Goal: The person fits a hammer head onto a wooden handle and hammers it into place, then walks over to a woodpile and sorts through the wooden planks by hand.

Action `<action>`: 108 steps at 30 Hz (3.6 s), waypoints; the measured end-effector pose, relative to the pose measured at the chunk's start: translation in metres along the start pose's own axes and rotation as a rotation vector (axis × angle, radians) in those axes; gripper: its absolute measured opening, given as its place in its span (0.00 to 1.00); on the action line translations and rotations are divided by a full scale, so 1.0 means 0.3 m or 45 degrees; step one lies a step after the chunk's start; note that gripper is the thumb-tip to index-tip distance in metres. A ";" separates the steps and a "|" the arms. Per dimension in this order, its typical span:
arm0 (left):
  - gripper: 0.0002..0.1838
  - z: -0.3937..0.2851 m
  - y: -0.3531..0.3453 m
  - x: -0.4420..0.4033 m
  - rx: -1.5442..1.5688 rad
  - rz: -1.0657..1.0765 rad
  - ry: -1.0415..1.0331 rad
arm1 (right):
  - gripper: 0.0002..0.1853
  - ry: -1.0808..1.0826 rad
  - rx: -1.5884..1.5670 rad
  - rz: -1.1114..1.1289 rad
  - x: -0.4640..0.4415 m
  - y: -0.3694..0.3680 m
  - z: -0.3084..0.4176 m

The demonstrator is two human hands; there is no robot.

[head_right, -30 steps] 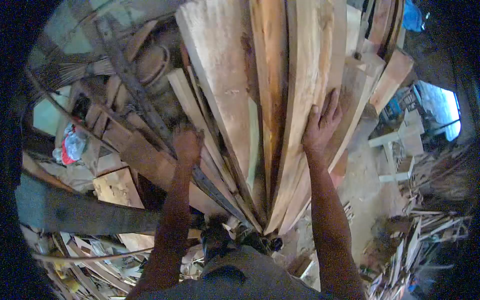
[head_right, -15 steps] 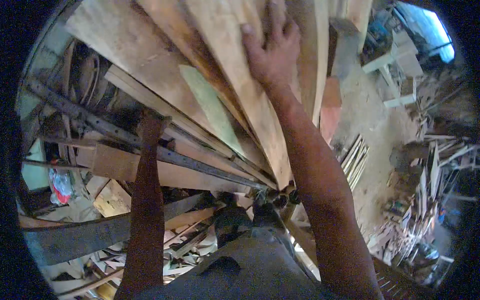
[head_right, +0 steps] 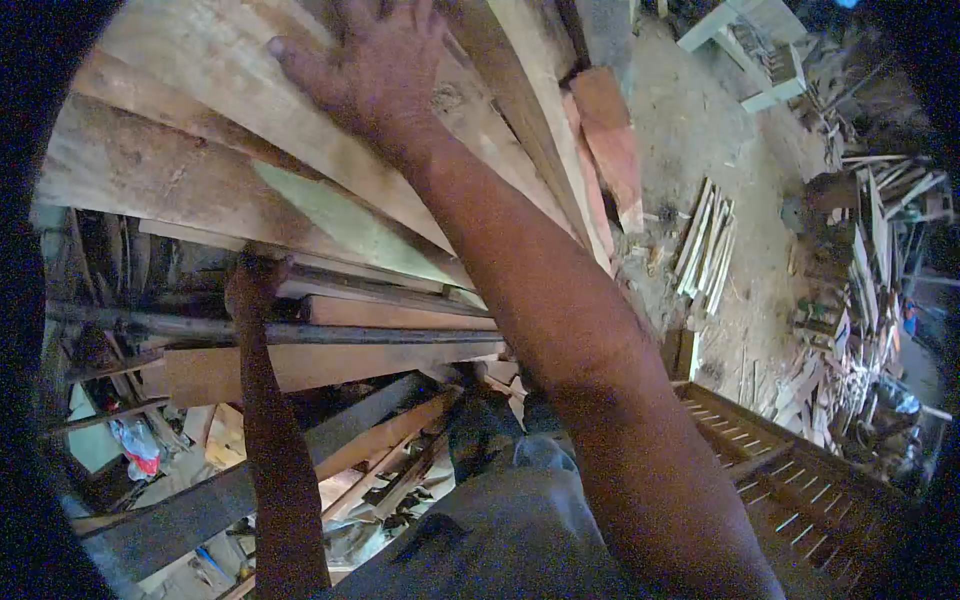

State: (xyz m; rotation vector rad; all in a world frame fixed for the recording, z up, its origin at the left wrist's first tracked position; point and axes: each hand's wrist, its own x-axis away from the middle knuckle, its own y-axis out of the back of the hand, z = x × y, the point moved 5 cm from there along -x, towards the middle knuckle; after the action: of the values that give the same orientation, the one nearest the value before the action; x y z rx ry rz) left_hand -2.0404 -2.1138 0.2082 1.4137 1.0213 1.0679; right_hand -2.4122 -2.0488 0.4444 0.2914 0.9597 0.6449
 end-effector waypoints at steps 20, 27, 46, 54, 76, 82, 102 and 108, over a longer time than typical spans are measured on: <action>0.36 -0.133 0.181 0.557 -0.214 -0.112 -0.001 | 0.47 -0.023 0.066 0.010 0.003 -0.013 0.019; 0.33 -0.211 0.226 0.671 -0.126 -0.145 0.144 | 0.42 0.157 -0.072 -0.059 -0.026 -0.044 -0.007; 0.27 -0.403 0.299 0.817 0.651 -0.182 0.094 | 0.38 0.219 -0.086 0.029 -0.018 -0.082 0.000; 0.37 -0.423 0.323 0.918 0.932 -0.029 -0.124 | 0.37 0.518 0.291 0.351 0.379 0.067 0.203; 0.37 0.081 -0.185 -0.126 2.012 -0.443 0.606 | 0.29 -0.263 -0.528 1.713 0.955 0.107 0.287; 0.24 0.046 -0.166 0.304 2.124 -0.576 0.674 | 0.34 -0.248 -0.545 1.780 0.948 0.123 0.278; 0.16 -0.098 0.329 0.798 1.377 -0.185 0.585 | 0.41 -0.388 -0.661 1.850 0.961 0.111 0.315; 0.24 0.134 -0.290 -0.056 1.105 -0.408 0.517 | 0.39 -0.141 -0.499 1.712 0.969 0.128 0.308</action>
State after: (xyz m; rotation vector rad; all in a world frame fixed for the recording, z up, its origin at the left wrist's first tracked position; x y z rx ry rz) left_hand -2.0089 -2.1315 0.1180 1.6274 2.1009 0.6930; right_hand -2.2317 -1.8325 0.3216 0.6079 0.3960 1.9852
